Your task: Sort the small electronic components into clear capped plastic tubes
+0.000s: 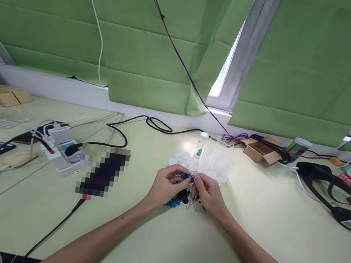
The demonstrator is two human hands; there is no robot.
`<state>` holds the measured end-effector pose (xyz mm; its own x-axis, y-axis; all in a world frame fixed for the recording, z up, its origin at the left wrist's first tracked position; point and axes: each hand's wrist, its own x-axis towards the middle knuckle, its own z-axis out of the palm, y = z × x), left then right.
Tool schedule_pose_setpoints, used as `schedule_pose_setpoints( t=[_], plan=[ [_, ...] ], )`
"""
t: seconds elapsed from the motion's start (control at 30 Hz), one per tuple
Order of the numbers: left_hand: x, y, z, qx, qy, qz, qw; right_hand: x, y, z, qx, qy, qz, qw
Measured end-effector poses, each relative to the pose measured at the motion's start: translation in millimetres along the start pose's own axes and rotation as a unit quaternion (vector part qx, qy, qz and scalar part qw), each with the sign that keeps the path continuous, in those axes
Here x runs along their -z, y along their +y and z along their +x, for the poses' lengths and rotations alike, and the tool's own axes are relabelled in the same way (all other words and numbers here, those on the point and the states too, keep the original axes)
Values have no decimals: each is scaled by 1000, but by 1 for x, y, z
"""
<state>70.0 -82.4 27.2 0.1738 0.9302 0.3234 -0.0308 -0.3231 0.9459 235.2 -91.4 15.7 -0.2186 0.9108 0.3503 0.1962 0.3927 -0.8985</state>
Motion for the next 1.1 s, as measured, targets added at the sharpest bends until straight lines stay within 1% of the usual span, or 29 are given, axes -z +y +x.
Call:
schedule_pose_setpoints(
  t=[0.17,0.47,0.77,1.1],
  plan=[
    [2,0,0,0,7,-13,1000,0,-4,-2,-9,-8,34,999],
    [1,-1,-1,2,-5,-9,1000,1,-1,-1,1,-19,28,999],
    [0,1,-1,10,-3,1,1000,-1,2,1,4,-2,-10,1000],
    [1,2,-1,4,8,-13,1000,0,-3,-1,-7,-24,19,999]
  ],
)
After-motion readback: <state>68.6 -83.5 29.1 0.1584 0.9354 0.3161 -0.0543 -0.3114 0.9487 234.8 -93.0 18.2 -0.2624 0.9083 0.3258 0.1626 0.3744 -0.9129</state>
